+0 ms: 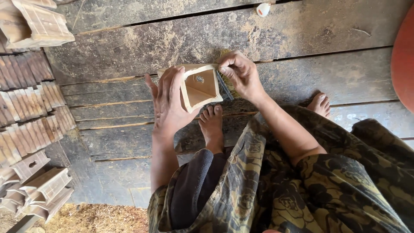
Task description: Cleaning sawdust off small wooden components using a hand brush and inspecting them before stacking.
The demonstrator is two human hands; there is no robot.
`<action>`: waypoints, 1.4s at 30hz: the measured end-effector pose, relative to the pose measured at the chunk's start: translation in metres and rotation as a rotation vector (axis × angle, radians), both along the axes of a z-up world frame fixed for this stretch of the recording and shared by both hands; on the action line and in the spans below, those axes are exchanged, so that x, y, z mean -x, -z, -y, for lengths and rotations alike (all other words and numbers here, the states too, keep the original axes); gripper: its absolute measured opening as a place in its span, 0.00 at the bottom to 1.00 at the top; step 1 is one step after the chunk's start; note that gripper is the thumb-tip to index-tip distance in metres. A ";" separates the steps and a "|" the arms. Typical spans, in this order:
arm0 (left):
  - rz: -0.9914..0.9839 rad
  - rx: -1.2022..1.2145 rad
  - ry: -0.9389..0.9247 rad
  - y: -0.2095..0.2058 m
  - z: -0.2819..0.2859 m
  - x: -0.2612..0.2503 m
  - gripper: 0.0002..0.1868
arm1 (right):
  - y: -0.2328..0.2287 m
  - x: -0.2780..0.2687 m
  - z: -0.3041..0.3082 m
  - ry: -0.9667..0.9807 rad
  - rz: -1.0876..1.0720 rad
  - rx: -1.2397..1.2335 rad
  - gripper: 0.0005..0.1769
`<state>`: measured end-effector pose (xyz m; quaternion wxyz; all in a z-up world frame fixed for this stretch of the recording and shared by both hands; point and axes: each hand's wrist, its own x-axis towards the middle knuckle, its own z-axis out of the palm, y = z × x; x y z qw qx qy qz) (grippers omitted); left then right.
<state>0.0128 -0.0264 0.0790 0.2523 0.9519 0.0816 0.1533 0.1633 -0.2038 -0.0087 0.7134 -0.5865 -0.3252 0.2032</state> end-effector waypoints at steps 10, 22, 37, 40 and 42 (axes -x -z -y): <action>0.044 0.052 0.026 -0.005 -0.001 -0.002 0.53 | 0.006 0.000 0.005 0.016 -0.115 -0.005 0.04; 0.013 0.045 0.070 -0.005 0.000 -0.003 0.54 | -0.004 -0.004 0.008 -0.003 -0.173 0.041 0.07; 0.000 0.180 0.060 0.001 -0.009 -0.006 0.54 | -0.014 0.001 0.003 -0.131 -0.099 0.250 0.27; 0.048 0.211 0.034 0.018 -0.010 -0.004 0.54 | 0.020 0.014 0.003 0.024 -0.107 0.272 0.16; 0.129 0.172 -0.103 0.040 -0.009 0.002 0.59 | 0.022 0.016 -0.002 0.196 -0.119 0.194 0.11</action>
